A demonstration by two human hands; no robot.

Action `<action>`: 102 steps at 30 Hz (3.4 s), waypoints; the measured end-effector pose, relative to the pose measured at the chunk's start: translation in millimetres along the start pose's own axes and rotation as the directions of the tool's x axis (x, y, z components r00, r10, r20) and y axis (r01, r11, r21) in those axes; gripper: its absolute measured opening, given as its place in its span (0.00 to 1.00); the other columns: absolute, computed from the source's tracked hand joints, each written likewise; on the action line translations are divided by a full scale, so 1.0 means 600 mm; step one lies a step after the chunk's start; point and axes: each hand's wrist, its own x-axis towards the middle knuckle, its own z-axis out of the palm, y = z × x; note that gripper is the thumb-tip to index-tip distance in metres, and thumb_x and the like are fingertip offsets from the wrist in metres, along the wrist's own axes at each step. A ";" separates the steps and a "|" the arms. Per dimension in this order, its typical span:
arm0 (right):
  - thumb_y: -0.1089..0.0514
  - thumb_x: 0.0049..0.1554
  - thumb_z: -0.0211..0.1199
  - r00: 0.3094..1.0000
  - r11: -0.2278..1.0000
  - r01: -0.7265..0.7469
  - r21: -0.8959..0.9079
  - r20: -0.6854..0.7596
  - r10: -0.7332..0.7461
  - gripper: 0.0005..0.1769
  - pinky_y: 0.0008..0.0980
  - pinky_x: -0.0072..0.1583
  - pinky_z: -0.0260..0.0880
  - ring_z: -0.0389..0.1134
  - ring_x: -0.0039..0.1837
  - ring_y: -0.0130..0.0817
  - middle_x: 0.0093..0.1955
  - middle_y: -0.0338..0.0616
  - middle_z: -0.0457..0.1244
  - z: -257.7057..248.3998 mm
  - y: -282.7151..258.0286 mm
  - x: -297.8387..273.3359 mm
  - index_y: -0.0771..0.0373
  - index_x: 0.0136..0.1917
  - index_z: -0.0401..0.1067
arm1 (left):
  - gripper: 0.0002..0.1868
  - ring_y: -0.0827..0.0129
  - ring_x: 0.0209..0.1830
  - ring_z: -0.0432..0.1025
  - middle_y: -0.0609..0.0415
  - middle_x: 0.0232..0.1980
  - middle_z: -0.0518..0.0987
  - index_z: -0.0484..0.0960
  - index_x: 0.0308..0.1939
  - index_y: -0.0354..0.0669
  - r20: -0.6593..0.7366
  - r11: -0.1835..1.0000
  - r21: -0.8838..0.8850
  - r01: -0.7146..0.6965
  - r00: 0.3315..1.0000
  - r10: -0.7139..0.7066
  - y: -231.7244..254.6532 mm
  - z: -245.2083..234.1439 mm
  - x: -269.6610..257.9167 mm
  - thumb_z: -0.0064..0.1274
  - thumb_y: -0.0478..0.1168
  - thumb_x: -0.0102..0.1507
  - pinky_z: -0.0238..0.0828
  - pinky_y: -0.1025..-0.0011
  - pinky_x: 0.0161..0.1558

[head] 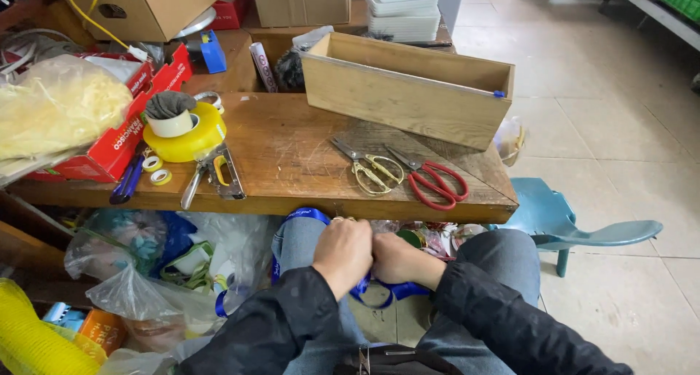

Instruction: Tying a blue ribbon into a decorative bow and trimming the ends with scissors.

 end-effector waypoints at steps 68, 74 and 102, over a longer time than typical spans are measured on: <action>0.73 0.48 0.75 0.916 -0.112 0.011 0.994 0.035 0.400 0.13 0.46 0.54 0.78 0.78 0.47 0.51 0.43 0.56 0.73 0.044 -0.020 -0.097 0.70 0.47 0.79 | 0.30 0.74 0.40 0.80 0.43 0.67 0.79 0.87 0.62 0.47 0.098 0.159 -0.980 0.119 0.986 -0.136 -0.027 0.055 -0.086 0.65 0.25 0.56 0.85 0.77 0.37; 0.74 0.46 0.77 0.899 -0.101 0.021 0.995 0.025 0.437 0.13 0.46 0.53 0.78 0.78 0.46 0.51 0.41 0.56 0.73 0.051 -0.017 -0.092 0.69 0.45 0.80 | 0.30 0.74 0.41 0.80 0.47 0.65 0.80 0.88 0.62 0.50 0.058 0.209 -0.974 0.088 0.988 -0.144 -0.028 0.070 -0.083 0.65 0.25 0.55 0.84 0.77 0.36; 0.72 0.63 0.54 0.491 0.630 0.022 -0.777 -0.540 -0.684 0.13 0.43 0.53 0.66 0.65 0.48 0.46 0.53 0.48 0.66 -0.190 -0.061 -0.220 0.59 0.53 0.74 | 0.23 0.63 0.67 0.72 0.53 0.64 0.82 0.84 0.59 0.48 -0.430 0.778 -0.624 -0.073 0.863 -0.264 -0.005 -0.077 -0.101 0.50 0.55 0.67 0.62 0.59 0.68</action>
